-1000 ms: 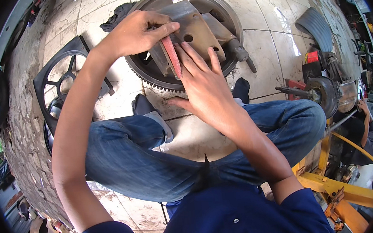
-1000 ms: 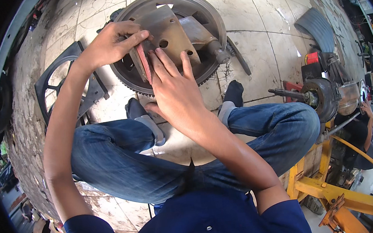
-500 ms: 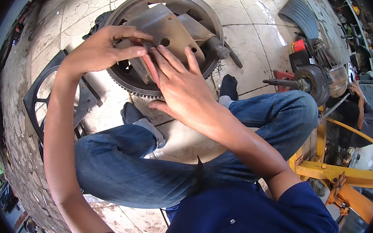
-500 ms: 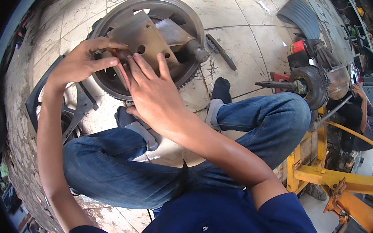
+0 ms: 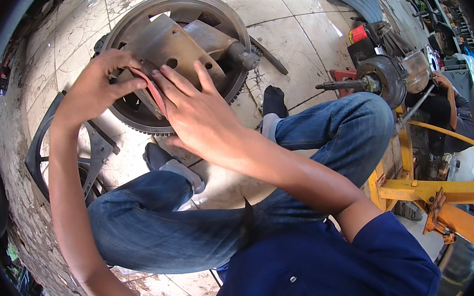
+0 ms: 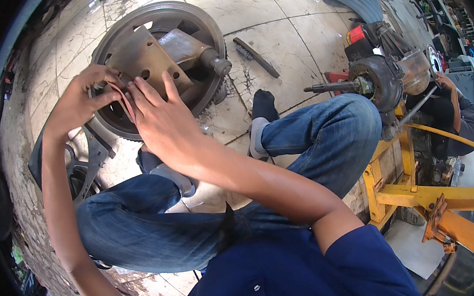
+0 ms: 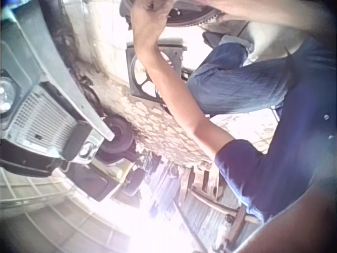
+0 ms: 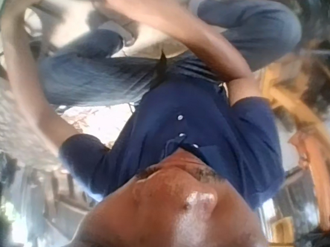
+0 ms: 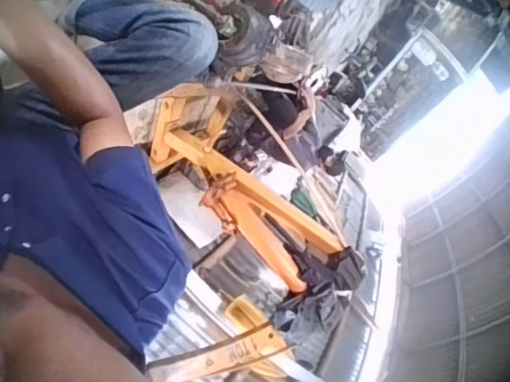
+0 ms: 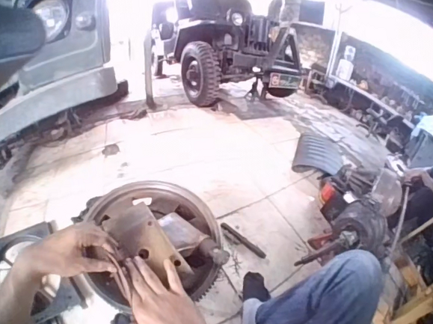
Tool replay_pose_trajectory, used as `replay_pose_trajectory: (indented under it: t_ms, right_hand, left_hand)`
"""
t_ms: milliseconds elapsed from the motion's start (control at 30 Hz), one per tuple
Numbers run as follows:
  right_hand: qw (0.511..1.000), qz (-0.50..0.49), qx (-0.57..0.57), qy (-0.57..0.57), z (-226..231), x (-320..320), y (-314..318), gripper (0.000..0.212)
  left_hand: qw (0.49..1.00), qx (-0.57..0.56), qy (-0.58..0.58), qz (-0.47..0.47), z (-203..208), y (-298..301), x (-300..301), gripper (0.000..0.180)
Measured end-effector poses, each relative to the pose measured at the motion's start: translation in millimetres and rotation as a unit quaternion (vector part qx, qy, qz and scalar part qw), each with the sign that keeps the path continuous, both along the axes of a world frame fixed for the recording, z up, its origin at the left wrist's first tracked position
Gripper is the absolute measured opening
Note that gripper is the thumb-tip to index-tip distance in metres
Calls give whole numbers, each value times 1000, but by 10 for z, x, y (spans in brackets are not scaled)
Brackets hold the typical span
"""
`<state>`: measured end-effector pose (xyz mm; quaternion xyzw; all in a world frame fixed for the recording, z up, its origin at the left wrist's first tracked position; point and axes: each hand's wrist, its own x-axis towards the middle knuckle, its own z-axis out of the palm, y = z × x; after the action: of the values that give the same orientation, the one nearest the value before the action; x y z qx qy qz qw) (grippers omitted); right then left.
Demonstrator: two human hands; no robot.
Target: The person sits on the floor and sands a metal plate resting on a flywheel using a sanding block. The person repeatedly rubs the sanding block over the plate's surface and edges, occasionally repositioning the plate to access different areas.
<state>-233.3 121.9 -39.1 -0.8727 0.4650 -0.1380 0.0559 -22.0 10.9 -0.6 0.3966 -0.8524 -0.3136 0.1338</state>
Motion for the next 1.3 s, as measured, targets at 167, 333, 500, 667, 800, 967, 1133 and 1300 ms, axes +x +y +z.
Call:
replay_pose_trajectory:
  t_ms: [167,333,500,667,800,967,1133,1300]
  right_hand:
    - [1000,1,-15,0,-55,21,-76,93]
    - [1000,-1,-22,-18,-58,-37,90,93]
    - [999,-2,-35,5,-107,47,-116,93]
    - [999,-13,-40,11,-127,58,-106,94]
    - [999,-15,-28,-14,-135,8,80,95]
    - [999,-18,-38,11,-127,58,-61,91]
    - [999,-19,-40,28,-141,118,-136,89]
    - [999,-23,-29,13,-134,1,79,90]
  left_hand:
    - [1000,18,10,3,-16,-67,3,31]
    - [1000,-1,-3,-20,15,31,-57,30]
    - [1000,13,5,13,-42,-135,25,31]
    - [999,44,4,26,-2,-94,-11,31]
    - [998,57,6,20,17,12,-66,31]
    - [1000,-1,-2,14,-65,-125,24,29]
    - [998,28,-9,60,-80,-169,69,28]
    - [1000,-11,9,5,-28,53,-104,26]
